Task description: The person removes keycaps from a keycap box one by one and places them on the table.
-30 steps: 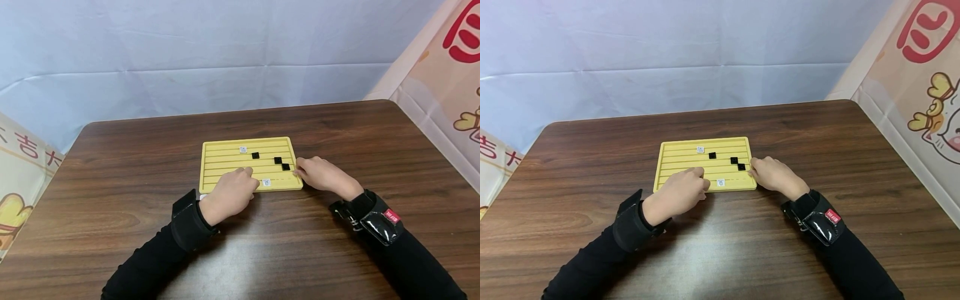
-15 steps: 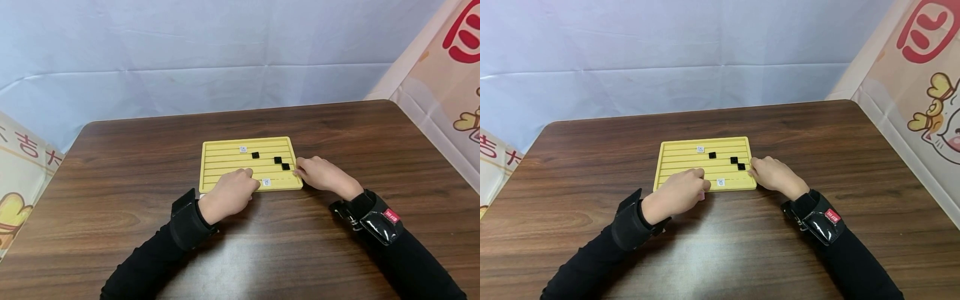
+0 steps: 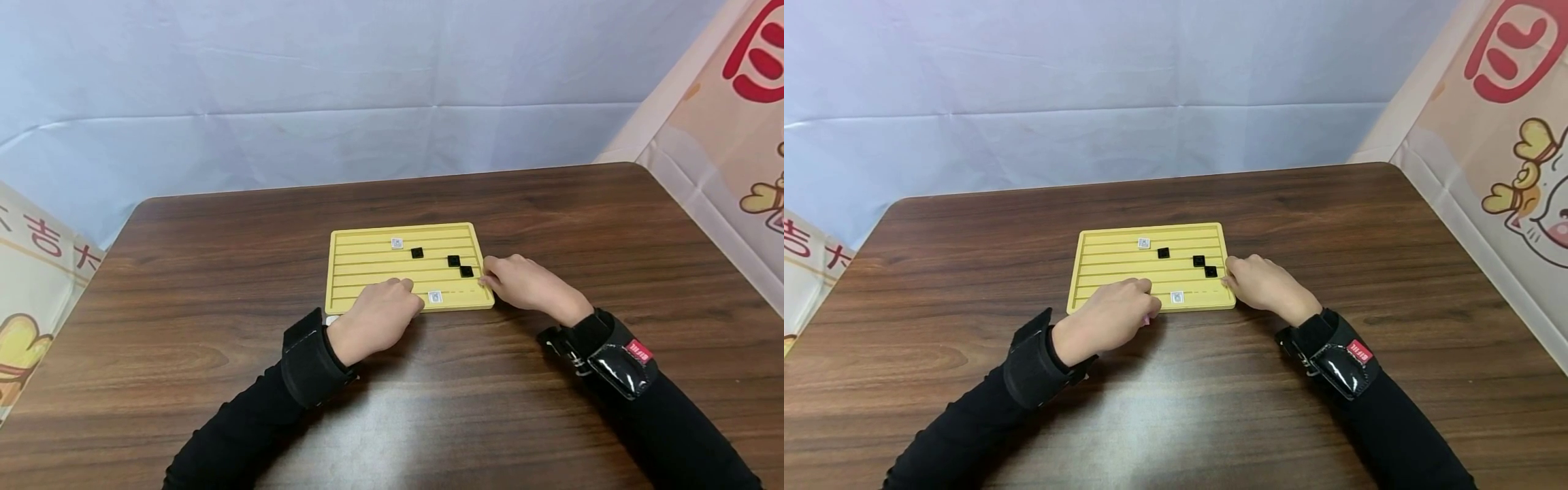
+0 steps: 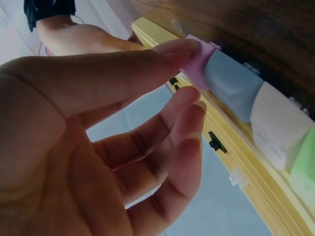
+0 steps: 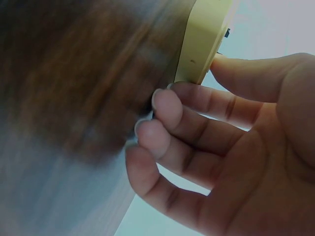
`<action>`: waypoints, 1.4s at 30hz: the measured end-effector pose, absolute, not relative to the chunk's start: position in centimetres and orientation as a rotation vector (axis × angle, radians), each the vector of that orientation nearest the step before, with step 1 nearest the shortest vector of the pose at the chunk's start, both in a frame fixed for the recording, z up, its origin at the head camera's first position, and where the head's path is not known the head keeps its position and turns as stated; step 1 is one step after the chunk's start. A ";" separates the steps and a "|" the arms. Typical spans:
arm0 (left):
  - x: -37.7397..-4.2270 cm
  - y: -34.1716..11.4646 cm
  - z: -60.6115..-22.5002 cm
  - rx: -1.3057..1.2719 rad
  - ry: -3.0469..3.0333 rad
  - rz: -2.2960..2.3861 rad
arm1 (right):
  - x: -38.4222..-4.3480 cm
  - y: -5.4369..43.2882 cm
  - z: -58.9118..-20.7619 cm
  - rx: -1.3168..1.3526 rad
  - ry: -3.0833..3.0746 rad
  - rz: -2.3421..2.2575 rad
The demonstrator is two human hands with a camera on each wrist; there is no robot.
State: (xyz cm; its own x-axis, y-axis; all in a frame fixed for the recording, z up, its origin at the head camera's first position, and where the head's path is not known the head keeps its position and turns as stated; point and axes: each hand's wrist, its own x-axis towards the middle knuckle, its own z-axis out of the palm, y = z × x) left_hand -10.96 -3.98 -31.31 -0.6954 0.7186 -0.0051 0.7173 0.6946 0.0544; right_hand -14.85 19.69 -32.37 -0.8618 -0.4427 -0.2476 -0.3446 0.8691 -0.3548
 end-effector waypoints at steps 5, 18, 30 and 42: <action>-11.0 -4.0 -31.4 1.223 2.874 0.068 | -14.8 19.7 -32.4 -0.591 2.714 -0.444; -10.9 -4.0 -30.9 1.176 2.848 0.060 | -14.8 19.7 -32.4 -0.592 2.717 -0.444; -11.1 -5.0 -29.8 1.128 2.839 0.159 | -14.8 19.7 -32.4 -0.581 2.710 -0.450; -12.1 -5.7 -28.7 1.054 2.871 0.201 | -14.9 19.7 -32.4 -0.587 2.714 -0.436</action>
State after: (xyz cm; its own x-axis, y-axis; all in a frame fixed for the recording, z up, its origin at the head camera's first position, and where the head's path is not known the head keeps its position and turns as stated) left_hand -12.08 -5.69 -28.68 -0.7609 0.6484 -0.0266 0.6384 0.7552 0.1487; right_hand -14.85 19.71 -32.37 -0.8608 -0.4428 -0.2508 -0.3420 0.8683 -0.3594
